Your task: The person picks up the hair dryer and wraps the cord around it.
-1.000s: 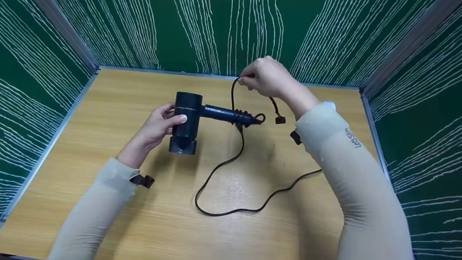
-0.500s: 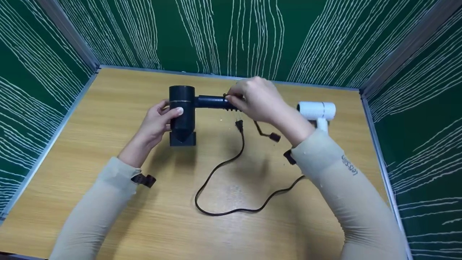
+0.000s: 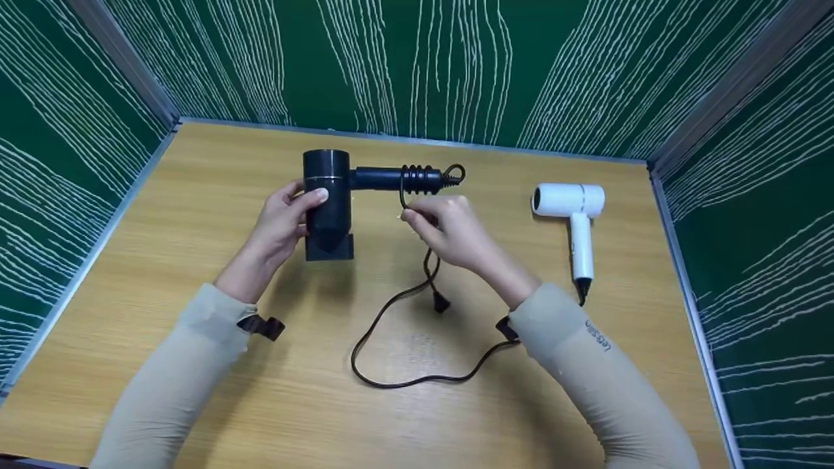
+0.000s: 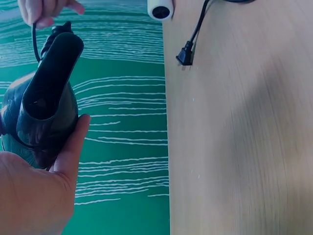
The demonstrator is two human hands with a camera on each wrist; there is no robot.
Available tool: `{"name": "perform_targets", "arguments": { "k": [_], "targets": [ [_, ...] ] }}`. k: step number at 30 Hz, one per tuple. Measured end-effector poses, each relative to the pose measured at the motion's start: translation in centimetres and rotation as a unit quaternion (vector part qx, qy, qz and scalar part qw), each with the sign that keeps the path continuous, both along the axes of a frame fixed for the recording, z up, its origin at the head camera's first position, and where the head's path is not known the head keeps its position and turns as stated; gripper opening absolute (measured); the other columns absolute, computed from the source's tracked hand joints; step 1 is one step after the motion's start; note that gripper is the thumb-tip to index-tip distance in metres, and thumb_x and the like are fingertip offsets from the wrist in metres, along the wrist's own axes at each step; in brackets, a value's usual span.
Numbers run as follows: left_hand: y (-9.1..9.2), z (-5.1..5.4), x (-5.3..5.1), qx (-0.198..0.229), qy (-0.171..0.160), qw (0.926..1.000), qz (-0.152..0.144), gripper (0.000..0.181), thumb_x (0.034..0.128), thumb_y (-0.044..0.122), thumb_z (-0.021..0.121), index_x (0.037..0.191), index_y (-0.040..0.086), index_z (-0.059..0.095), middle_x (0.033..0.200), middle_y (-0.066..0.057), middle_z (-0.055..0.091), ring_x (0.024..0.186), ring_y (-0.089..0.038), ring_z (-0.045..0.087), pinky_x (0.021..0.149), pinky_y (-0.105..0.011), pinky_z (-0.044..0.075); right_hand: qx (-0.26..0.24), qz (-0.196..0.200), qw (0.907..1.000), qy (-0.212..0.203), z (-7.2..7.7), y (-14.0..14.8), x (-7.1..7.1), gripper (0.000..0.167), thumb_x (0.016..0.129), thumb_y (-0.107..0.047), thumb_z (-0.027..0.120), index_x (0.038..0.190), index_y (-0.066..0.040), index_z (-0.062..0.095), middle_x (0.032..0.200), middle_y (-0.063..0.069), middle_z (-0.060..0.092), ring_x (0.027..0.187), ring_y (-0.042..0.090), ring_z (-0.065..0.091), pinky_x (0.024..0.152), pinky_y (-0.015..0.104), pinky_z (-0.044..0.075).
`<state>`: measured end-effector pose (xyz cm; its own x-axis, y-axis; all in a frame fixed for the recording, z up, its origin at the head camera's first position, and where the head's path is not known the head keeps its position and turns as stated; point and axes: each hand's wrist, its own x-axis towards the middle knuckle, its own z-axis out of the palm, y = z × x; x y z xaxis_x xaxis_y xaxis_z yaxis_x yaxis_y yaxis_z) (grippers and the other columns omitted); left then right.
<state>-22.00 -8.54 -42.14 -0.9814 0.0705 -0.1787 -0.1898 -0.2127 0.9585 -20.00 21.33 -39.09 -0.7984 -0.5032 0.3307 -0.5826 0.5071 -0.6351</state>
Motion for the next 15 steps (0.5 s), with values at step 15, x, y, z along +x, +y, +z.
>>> {"name": "perform_targets", "arguments": {
  "k": [15],
  "targets": [
    [0.9,0.7,0.4,0.033,-0.01,0.9994,-0.002,0.058,0.0968,0.026,0.079,0.145,0.006,0.056,0.13,-0.017,0.07,0.114,-0.033,0.069,0.102,-0.049,0.056,-0.162,-0.006,0.9809,-0.107,-4.4,-0.6,0.4,0.024,0.111,-0.006,0.055,0.111,0.002,0.078,0.076,0.017,0.066,0.068,0.019,0.064,0.067,0.025,0.057]
  ]
}}
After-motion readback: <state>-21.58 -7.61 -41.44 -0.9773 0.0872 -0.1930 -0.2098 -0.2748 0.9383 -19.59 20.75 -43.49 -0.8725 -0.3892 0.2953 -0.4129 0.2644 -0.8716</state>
